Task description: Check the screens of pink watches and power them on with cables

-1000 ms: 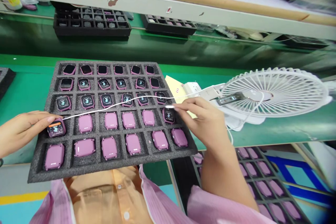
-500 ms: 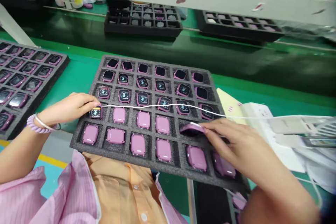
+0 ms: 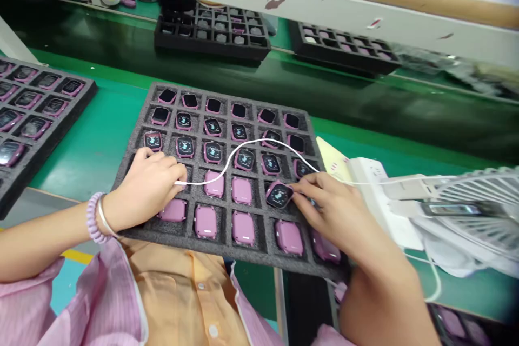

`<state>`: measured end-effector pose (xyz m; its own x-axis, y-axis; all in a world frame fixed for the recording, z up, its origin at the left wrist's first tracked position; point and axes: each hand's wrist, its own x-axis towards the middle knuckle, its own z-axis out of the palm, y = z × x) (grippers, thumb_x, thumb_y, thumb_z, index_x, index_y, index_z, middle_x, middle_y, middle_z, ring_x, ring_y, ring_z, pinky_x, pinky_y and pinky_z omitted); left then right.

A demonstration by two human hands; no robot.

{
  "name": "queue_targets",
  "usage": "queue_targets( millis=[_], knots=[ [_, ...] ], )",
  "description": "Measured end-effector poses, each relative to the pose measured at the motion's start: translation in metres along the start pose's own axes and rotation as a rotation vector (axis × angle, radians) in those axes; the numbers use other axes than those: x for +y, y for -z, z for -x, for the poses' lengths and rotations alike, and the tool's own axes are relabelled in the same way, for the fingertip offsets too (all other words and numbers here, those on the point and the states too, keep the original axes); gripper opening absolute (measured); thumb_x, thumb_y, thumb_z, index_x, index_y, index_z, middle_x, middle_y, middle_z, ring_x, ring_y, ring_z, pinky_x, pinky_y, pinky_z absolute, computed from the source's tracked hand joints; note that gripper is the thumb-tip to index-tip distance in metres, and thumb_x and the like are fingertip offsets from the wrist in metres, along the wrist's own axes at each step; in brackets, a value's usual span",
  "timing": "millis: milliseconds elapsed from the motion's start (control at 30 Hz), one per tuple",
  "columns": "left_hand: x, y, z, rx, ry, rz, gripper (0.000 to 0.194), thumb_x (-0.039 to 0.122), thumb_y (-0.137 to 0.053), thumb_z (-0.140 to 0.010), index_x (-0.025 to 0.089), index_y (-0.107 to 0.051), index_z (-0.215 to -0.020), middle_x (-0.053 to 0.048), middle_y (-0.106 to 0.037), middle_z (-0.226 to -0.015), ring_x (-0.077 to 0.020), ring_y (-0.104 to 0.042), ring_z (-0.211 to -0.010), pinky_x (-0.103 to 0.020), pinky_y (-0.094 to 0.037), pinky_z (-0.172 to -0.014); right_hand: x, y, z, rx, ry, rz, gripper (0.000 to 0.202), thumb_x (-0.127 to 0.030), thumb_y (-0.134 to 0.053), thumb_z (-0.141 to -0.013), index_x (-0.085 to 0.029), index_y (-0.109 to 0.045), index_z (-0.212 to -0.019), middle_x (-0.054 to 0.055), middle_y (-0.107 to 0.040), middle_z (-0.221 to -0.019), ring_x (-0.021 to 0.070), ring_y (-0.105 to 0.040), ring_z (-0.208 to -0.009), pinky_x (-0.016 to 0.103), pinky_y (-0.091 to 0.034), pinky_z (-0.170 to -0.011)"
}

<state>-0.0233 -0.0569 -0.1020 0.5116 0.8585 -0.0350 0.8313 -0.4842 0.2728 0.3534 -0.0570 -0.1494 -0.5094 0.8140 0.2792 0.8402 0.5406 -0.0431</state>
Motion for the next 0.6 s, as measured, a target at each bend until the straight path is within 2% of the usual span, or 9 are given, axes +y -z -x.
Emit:
queue_targets(
  millis=[100,200,300,367,433,500,600],
  knots=[
    [0.011,-0.001,-0.004,0.084,-0.085,-0.269,0.01,0.022,-0.066,-0.092,0.016,-0.069,-0.099,-0.014,-0.072,-0.095,-0.0326,-0.062,-0.095,-0.055,-0.043,-0.097,-0.005,0.001,-0.001,-0.009,-0.033,-0.006,0.036,-0.028,-0.041,-0.106,-0.019,-0.075,-0.099,0.013,-0.064,-0.096,0.0276,-0.064,-0.085,0.043,-0.048,-0.076],
    [0.008,0.003,-0.008,0.107,-0.166,-0.369,0.008,0.018,-0.06,-0.092,0.017,-0.068,-0.093,-0.013,-0.071,-0.089,-0.0326,-0.063,-0.092,-0.056,-0.043,-0.103,-0.01,0.002,-0.003,0.004,-0.057,0.002,0.033,-0.022,-0.041,-0.105,-0.019,-0.073,-0.097,0.011,-0.064,-0.096,0.026,-0.064,-0.086,0.041,-0.044,-0.078],
    [-0.009,0.01,-0.014,0.058,-0.104,-0.225,0.018,0.033,-0.059,-0.095,0.019,-0.07,-0.095,-0.009,-0.073,-0.088,-0.0311,-0.065,-0.092,-0.054,-0.042,-0.106,-0.013,0.001,-0.005,0.016,-0.062,0.005,0.032,-0.019,-0.042,-0.104,-0.018,-0.072,-0.093,0.01,-0.063,-0.096,0.0249,-0.063,-0.085,0.042,-0.042,-0.079],
    [-0.024,0.016,-0.019,0.001,0.014,-0.004,0.034,0.05,-0.053,-0.097,0.022,-0.072,-0.102,-0.006,-0.075,-0.092,-0.0282,-0.067,-0.09,-0.046,-0.047,-0.097,-0.013,0.0,-0.006,0.016,-0.067,0.006,0.031,-0.018,-0.043,-0.104,-0.018,-0.072,-0.092,0.009,-0.063,-0.095,0.0244,-0.063,-0.085,0.042,-0.041,-0.08],
    [-0.034,0.019,-0.022,-0.084,0.092,0.215,0.045,0.059,-0.044,-0.099,0.024,-0.073,-0.104,-0.003,-0.076,-0.093,-0.0239,-0.068,-0.086,-0.037,-0.047,-0.085,-0.012,-0.001,-0.006,0.012,-0.074,0.005,0.029,-0.018,-0.044,-0.103,-0.018,-0.072,-0.092,0.008,-0.063,-0.094,0.024,-0.062,-0.085,0.041,-0.04,-0.08],
    [-0.037,0.019,-0.023,-0.16,0.077,0.32,0.049,0.058,-0.039,-0.1,0.024,-0.074,-0.099,-0.002,-0.077,-0.094,-0.0216,-0.068,-0.087,-0.034,-0.045,-0.083,-0.011,-0.003,-0.007,0.023,-0.061,0.008,0.028,-0.017,-0.045,-0.103,-0.018,-0.071,-0.093,0.008,-0.063,-0.093,0.0238,-0.063,-0.084,0.04,-0.039,-0.079],
    [-0.032,0.014,-0.022,-0.194,0.03,0.252,0.052,0.052,-0.032,-0.104,0.022,-0.071,-0.087,-0.003,-0.077,-0.094,-0.0231,-0.066,-0.094,-0.038,-0.039,-0.095,-0.01,-0.005,-0.007,0.068,-0.022,0.04,0.029,-0.018,-0.044,-0.104,-0.019,-0.071,-0.092,0.007,-0.063,-0.092,0.0229,-0.062,-0.081,0.04,-0.038,-0.078]
  ],
)
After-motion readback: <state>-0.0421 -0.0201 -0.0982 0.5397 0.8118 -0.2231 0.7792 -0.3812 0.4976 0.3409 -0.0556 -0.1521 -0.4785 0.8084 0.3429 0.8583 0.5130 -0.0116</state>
